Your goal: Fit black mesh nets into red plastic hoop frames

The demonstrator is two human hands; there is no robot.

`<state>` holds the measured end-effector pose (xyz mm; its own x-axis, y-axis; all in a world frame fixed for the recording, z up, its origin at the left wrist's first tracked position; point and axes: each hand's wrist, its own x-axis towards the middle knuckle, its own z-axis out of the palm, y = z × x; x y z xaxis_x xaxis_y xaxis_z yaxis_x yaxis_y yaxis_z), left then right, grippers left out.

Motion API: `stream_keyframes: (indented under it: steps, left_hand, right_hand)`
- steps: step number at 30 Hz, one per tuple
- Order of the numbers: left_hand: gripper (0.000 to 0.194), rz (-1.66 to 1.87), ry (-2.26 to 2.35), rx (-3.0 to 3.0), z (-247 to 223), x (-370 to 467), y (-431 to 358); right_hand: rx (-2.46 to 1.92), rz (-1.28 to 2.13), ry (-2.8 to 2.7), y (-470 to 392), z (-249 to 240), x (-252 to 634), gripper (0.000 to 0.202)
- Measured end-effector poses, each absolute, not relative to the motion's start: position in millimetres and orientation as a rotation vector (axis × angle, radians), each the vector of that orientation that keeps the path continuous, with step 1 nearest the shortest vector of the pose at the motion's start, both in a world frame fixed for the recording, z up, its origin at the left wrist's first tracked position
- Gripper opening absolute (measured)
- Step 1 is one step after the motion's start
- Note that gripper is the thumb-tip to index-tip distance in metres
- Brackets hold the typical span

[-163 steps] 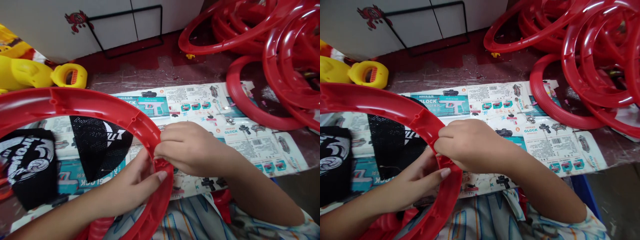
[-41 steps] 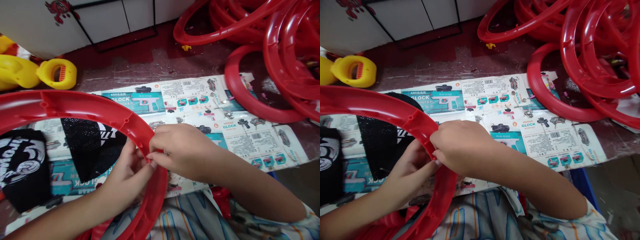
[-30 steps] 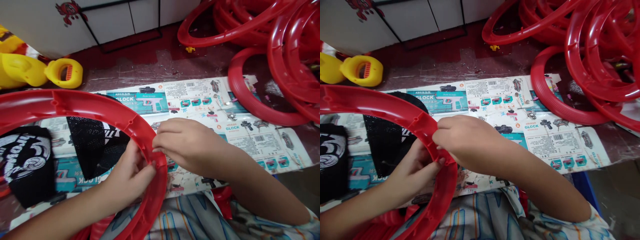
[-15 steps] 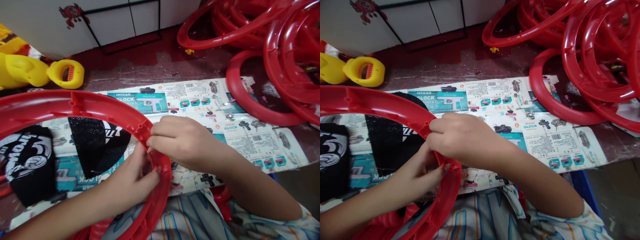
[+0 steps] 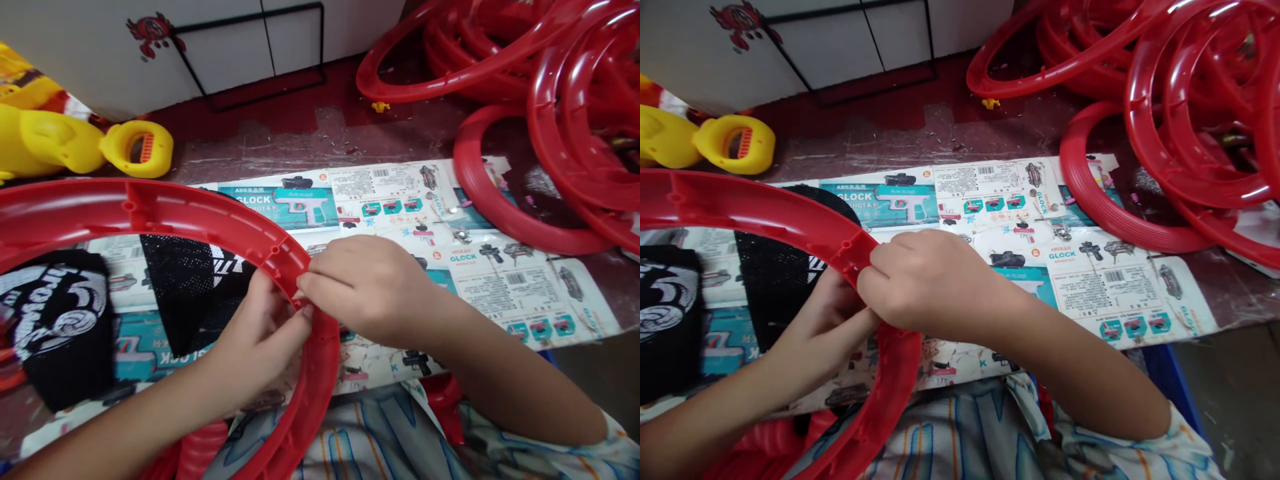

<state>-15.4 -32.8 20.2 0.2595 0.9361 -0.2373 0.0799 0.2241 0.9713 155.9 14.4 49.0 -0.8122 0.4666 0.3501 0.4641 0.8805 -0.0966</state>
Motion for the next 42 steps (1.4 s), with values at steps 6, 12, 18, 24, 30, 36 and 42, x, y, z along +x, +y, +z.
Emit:
stream_keyframes:
  steps: [6, 12, 18, 24, 30, 36, 42]
  left_hand:
    - [0.027, 0.578, 1.104, 1.3, 20.0, -28.2, -33.5]
    - [0.043, 0.426, 0.99, 1.429, 18.9, -31.9, -37.3]
    - [0.05, 0.287, 0.993, 1.43, 16.1, -34.0, -44.5]
    - [0.046, 0.26, 0.955, 1.361, 15.4, -36.1, -48.2]
    - [0.049, 0.43, 0.85, 1.055, 21.8, -32.1, -45.0]
    - [0.03, 0.488, 0.8, 0.863, 23.4, -30.2, -40.2]
    - [0.021, 0.617, 0.887, 0.981, 15.5, -20.6, -41.4]
  right_hand:
    - [-0.696, 0.176, -2.717, 14.7, 57.8, 164.6, 0.025]
    - [-0.667, 0.26, -2.788, 14.3, 63.3, 165.0, 0.023]
    - [-0.693, 0.442, -2.751, 15.0, 58.2, 161.0, 0.022]
    - [-0.75, 0.52, -2.738, 14.2, 56.7, 160.9, 0.022]
    - [-0.734, 0.473, -2.698, 16.0, 59.2, 165.2, 0.024]
    - [-0.771, 0.468, -2.694, 17.1, 61.3, 167.3, 0.026]
    - [-0.82, 0.454, -2.732, 13.6, 63.0, 164.8, 0.023]
